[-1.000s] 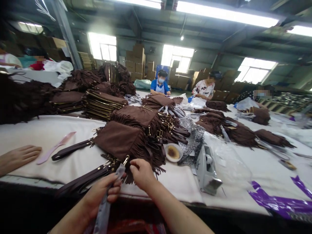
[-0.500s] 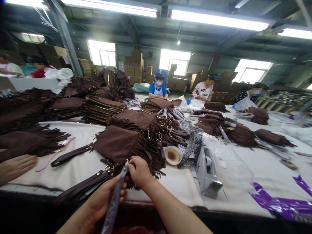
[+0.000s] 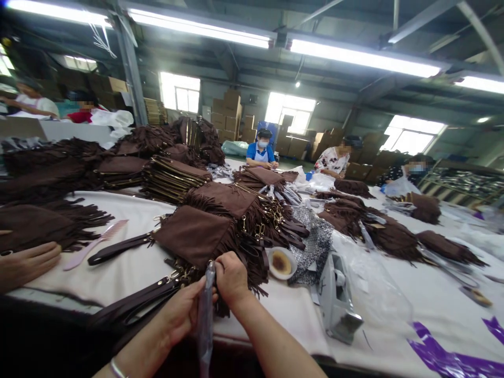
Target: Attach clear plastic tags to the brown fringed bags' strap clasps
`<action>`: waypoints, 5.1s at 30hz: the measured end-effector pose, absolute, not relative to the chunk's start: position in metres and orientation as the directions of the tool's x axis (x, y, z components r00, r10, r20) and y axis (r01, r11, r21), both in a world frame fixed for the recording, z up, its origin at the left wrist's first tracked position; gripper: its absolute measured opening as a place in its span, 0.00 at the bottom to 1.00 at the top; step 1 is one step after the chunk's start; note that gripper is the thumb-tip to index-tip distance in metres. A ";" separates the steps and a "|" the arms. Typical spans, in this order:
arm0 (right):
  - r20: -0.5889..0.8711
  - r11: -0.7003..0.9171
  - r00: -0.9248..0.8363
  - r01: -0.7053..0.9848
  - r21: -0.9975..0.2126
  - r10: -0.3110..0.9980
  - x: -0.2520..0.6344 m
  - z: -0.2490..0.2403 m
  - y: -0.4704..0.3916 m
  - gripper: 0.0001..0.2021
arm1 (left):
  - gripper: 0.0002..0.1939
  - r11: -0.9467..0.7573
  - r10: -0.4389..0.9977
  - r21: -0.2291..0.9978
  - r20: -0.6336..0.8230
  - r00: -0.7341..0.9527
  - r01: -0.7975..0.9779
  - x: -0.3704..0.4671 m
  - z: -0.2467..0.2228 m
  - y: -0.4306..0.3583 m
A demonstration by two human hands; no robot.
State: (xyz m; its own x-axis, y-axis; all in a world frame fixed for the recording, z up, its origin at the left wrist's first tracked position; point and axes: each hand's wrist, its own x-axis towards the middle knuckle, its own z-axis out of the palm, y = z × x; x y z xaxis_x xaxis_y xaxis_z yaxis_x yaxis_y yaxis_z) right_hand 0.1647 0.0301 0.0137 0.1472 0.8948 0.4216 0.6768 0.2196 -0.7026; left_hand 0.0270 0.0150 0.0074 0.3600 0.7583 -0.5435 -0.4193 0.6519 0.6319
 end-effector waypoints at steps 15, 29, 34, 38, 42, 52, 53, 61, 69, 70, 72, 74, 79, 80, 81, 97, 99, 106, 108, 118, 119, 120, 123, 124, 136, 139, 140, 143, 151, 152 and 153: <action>-0.344 -0.346 -0.036 -0.040 -0.937 0.938 0.169 -0.007 -0.072 0.17 | 0.19 0.567 0.819 0.740 -0.457 0.348 -0.362 0.038 0.005 0.000; -0.361 -0.377 -0.136 -0.121 -0.918 0.923 0.182 -0.003 -0.068 0.19 | 0.18 0.396 0.918 0.857 -0.381 0.110 -0.330 0.037 0.000 0.019; -0.395 -0.404 -0.105 -0.092 -0.910 0.913 0.185 -0.001 -0.071 0.22 | 0.14 0.345 0.929 0.830 -0.368 0.034 -0.438 0.040 -0.002 0.023; -0.412 -0.421 -0.108 -0.082 -0.903 0.905 0.190 -0.002 -0.078 0.22 | 0.14 0.331 0.928 0.757 -0.369 0.049 -0.564 0.041 -0.002 0.026; -0.442 -0.453 -0.127 -0.078 -0.888 0.888 0.195 0.000 -0.085 0.22 | 0.11 0.351 0.919 0.696 -0.385 0.087 -0.627 0.042 -0.007 0.030; -0.417 -0.418 -0.034 -0.102 -0.903 0.908 0.182 0.007 -0.055 0.26 | 0.07 0.378 0.896 0.646 -0.437 0.084 -0.663 0.049 -0.006 0.035; -0.412 -0.411 -0.016 -0.101 -0.906 0.911 0.180 0.007 -0.051 0.26 | 0.07 0.376 0.895 0.647 -0.439 0.080 -0.663 0.048 -0.005 0.035; -0.324 -0.324 -0.009 -0.057 -0.944 0.946 0.172 0.006 -0.026 0.25 | 0.08 0.356 0.909 0.705 -0.414 0.051 -0.614 0.045 -0.006 0.035; -0.303 -0.305 0.038 0.043 -0.952 0.952 0.172 0.006 -0.031 0.20 | 0.10 0.299 0.939 0.870 -0.342 -0.042 -0.393 0.028 -0.010 0.030; -0.300 -0.302 0.040 0.065 -0.951 0.953 0.173 0.004 -0.034 0.20 | 0.09 0.287 0.943 0.888 -0.328 -0.059 -0.358 0.023 -0.012 0.029; -0.287 -0.290 0.047 0.106 -0.951 0.957 0.173 0.003 -0.039 0.18 | 0.09 0.270 0.947 0.908 -0.310 -0.080 -0.320 0.017 -0.014 0.029; -0.270 -0.277 0.069 0.130 -0.952 0.960 0.171 0.002 -0.044 0.17 | 0.10 0.275 0.946 0.906 -0.314 -0.076 -0.323 0.014 -0.014 0.026; -0.249 -0.262 0.105 0.127 -0.957 0.963 0.159 0.008 -0.052 0.15 | 0.15 0.443 0.894 0.784 -0.422 0.150 -0.434 0.021 -0.003 0.001; -0.254 -0.266 0.107 0.111 -0.958 0.961 0.156 0.009 -0.053 0.15 | 0.17 0.501 0.865 0.739 -0.434 0.250 -0.450 0.024 -0.002 -0.005; -0.265 -0.276 0.115 0.093 -0.957 0.957 0.153 0.009 -0.054 0.16 | 0.19 0.546 0.837 0.703 -0.434 0.333 -0.457 0.027 -0.002 -0.010; -0.156 -0.174 0.125 0.141 -0.975 0.980 0.126 0.012 -0.071 0.39 | 0.19 0.595 0.761 0.406 -0.561 0.325 -0.693 0.035 0.020 0.033; -0.161 -0.175 0.117 0.127 -0.976 0.980 0.125 0.014 -0.072 0.38 | 0.16 0.609 0.752 0.363 -0.546 0.368 -0.706 0.029 0.021 0.037; -0.230 -0.237 0.107 0.059 -0.970 0.967 0.127 0.013 -0.072 0.42 | 0.07 0.696 0.677 0.300 -0.577 0.457 -0.652 0.009 0.027 0.045; -0.260 -0.262 0.114 0.004 -0.965 0.959 0.129 0.008 -0.071 0.44 | 0.09 0.716 0.674 0.372 -0.587 0.448 -0.590 0.003 0.021 0.032; -0.254 -0.248 0.159 -0.059 -0.967 0.954 0.116 -0.002 -0.070 0.42 | 0.16 0.566 0.808 0.705 -0.372 0.457 -0.427 0.008 -0.004 -0.058; -0.241 -0.236 0.159 -0.052 -0.970 0.957 0.113 -0.002 -0.071 0.41 | 0.16 0.552 0.819 0.721 -0.377 0.432 -0.418 0.011 -0.004 -0.056; -0.222 -0.218 0.155 -0.042 -0.975 0.963 0.111 -0.003 -0.072 0.40 | 0.16 0.538 0.832 0.735 -0.384 0.399 -0.413 0.013 -0.003 -0.054; -0.153 -0.158 0.126 0.029 -0.987 0.980 0.112 -0.006 -0.074 0.37 | 0.14 0.481 0.875 0.769 -0.387 0.292 -0.421 0.017 -0.002 -0.046; -0.143 -0.150 0.096 0.071 -0.986 0.985 0.115 -0.006 -0.075 0.36 | 0.13 0.463 0.886 0.776 -0.383 0.262 -0.429 0.017 -0.003 -0.044; 0.069 0.217 -0.219 0.777 -0.591 0.973 0.150 0.045 -0.017 0.19 | 0.16 0.647 0.747 0.706 -0.513 0.421 -0.288 -0.020 0.007 -0.026; 0.106 0.108 -0.059 0.828 -0.551 0.993 0.151 0.036 -0.015 0.17 | 0.17 0.689 0.704 0.683 -0.550 0.449 -0.244 -0.033 0.011 -0.022; 0.097 0.075 -0.019 0.789 -0.610 0.995 0.149 0.033 -0.016 0.15 | 0.17 0.696 0.695 0.678 -0.555 0.458 -0.236 -0.035 0.013 -0.020; -0.162 -0.111 -0.065 0.484 -0.868 0.985 0.137 0.024 -0.019 0.19 | 0.17 0.693 0.683 0.689 -0.532 0.500 -0.214 -0.034 0.021 -0.018; -0.356 -0.353 -0.052 -0.326 -0.877 0.933 0.095 0.012 0.001 0.18 | 0.17 0.718 0.612 0.685 -0.532 0.585 -0.128 -0.027 0.029 -0.016; -0.350 -0.339 -0.032 -0.342 -0.876 0.936 0.095 0.013 0.005 0.17 | 0.17 0.720 0.592 0.686 -0.531 0.607 -0.102 -0.032 0.029 -0.018; -0.349 -0.330 -0.014 -0.366 -0.870 0.937 0.096 0.014 0.008 0.15 | 0.18 0.722 0.568 0.689 -0.531 0.629 -0.071 -0.038 0.028 -0.022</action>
State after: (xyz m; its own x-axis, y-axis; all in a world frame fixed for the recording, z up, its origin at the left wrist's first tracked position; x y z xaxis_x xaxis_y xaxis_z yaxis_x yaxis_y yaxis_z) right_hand 0.0962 0.0084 0.0143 -0.0142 0.9369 -0.3494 -0.3662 -0.3300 -0.8701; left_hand -0.0380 -0.0215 0.0279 0.6292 0.5679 -0.5307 -0.0707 0.7217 0.6885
